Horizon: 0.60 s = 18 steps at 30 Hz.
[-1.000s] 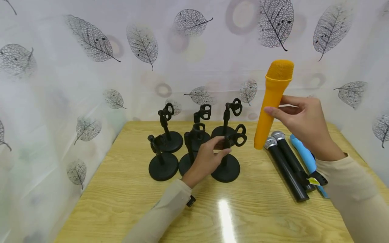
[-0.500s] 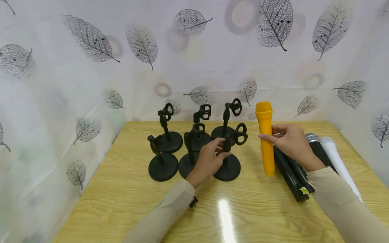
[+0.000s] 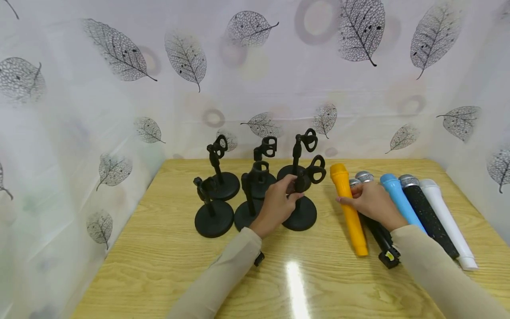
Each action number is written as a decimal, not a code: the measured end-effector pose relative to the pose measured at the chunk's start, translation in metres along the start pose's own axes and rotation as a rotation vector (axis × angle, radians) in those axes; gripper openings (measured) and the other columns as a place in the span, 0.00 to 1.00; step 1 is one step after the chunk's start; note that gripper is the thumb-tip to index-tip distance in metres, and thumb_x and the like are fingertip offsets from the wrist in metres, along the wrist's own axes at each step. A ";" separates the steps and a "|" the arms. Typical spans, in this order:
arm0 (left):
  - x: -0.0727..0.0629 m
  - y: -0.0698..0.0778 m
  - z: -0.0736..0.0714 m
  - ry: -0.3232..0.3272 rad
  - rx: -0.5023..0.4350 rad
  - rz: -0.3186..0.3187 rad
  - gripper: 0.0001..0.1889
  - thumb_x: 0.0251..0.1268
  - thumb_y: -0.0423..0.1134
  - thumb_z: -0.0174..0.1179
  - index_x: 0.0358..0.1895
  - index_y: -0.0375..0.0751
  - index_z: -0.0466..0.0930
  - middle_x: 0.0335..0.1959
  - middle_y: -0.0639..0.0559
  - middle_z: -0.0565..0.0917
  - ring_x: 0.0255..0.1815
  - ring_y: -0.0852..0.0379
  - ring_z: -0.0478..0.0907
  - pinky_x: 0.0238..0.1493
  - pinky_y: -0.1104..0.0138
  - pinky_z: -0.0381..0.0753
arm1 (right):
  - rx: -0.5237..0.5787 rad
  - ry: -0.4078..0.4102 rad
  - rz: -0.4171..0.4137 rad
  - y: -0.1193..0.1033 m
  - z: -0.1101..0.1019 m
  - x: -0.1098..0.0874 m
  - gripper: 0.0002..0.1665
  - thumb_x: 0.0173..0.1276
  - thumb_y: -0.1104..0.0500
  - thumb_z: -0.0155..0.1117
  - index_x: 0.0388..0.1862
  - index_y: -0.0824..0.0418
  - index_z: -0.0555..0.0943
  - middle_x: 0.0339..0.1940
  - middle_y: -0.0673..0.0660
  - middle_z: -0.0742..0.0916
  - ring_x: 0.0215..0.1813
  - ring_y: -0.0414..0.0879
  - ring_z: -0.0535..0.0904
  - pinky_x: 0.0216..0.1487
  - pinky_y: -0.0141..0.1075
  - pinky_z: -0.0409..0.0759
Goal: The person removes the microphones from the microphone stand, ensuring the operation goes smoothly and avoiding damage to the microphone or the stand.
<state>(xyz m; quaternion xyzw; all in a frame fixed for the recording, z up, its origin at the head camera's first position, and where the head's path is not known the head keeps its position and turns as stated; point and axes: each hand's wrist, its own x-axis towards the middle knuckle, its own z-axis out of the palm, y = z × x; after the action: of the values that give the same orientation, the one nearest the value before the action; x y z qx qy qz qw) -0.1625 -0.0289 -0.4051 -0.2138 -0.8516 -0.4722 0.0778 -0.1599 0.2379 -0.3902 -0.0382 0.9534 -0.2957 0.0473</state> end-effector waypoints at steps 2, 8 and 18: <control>0.001 0.000 0.000 -0.006 -0.008 -0.014 0.17 0.68 0.33 0.67 0.58 0.43 0.79 0.45 0.52 0.87 0.45 0.63 0.85 0.48 0.69 0.84 | -0.018 -0.021 0.009 0.001 0.002 0.000 0.31 0.65 0.42 0.73 0.38 0.73 0.85 0.26 0.60 0.86 0.24 0.45 0.79 0.25 0.38 0.81; 0.003 0.000 -0.002 -0.012 -0.020 -0.028 0.18 0.68 0.33 0.66 0.59 0.42 0.79 0.47 0.51 0.87 0.47 0.62 0.85 0.48 0.69 0.84 | -0.088 -0.037 0.006 0.004 0.008 0.001 0.25 0.66 0.44 0.73 0.21 0.61 0.79 0.15 0.51 0.76 0.19 0.44 0.73 0.21 0.36 0.73; 0.006 -0.003 0.000 -0.003 -0.001 -0.027 0.18 0.68 0.34 0.67 0.60 0.42 0.79 0.47 0.50 0.87 0.47 0.59 0.85 0.47 0.69 0.84 | -0.134 -0.011 0.042 0.007 0.017 0.006 0.26 0.63 0.47 0.75 0.20 0.63 0.75 0.14 0.52 0.73 0.18 0.44 0.73 0.21 0.34 0.73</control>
<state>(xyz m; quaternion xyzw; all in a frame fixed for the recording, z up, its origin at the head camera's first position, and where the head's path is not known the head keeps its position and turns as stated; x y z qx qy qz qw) -0.1695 -0.0283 -0.4048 -0.2030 -0.8545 -0.4731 0.0699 -0.1642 0.2335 -0.4086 -0.0229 0.9714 -0.2298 0.0560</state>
